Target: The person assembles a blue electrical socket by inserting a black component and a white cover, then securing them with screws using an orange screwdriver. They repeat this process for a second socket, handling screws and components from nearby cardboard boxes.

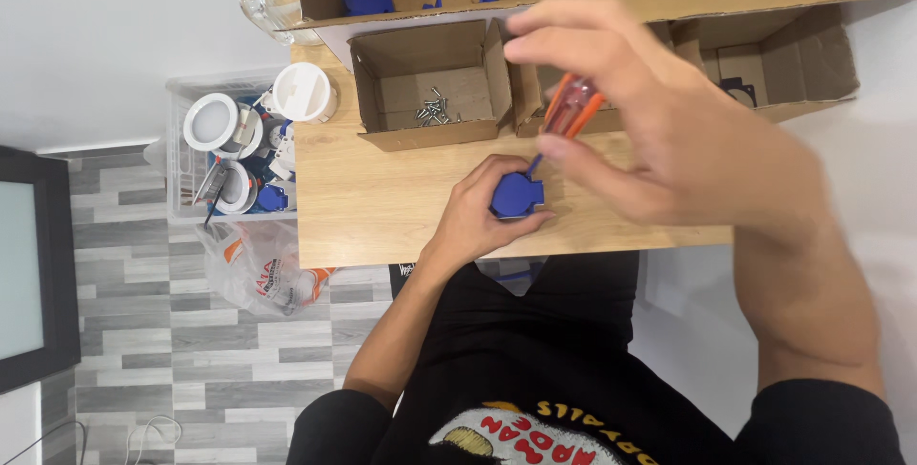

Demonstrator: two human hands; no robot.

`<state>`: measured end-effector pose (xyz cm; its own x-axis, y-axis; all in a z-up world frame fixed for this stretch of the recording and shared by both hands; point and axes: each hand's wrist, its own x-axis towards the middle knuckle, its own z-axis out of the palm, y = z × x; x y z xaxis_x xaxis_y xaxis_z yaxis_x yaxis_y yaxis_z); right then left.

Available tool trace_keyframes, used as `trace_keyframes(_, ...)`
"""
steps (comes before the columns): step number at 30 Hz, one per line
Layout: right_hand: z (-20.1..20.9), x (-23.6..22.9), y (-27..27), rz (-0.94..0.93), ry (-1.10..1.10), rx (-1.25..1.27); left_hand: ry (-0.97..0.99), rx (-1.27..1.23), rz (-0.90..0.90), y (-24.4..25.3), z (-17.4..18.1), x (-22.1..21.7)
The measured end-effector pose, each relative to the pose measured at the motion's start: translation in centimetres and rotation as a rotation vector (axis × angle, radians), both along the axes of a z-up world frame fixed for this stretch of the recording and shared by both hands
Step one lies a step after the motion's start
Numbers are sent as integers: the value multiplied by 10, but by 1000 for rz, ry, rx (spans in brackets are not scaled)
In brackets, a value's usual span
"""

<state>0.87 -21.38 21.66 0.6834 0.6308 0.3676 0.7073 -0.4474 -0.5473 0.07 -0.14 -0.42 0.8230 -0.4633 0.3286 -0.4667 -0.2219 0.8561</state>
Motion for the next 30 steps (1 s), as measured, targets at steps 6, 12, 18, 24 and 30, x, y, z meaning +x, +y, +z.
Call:
trace_keyframes(6, 8, -6, -20, 67, 339, -114, 36, 18, -11, 1, 11, 0)
trace_keyframes(12, -7, -8, -15, -230, -58, -154, 24, 25, 4, 0, 2, -1)
trace_keyframes(18, -30, -3, -8, -299, -302, -72, -3, 3, 3, 0, -2, 0)
trace_keyframes(24, -62, 2, 2, -337, -424, 40, 45, 42, 9, 0, 2, -1)
trace_keyframes(30, -83, 15, 1, -312, -655, 125, 46, 14, -2, 0, 11, -1)
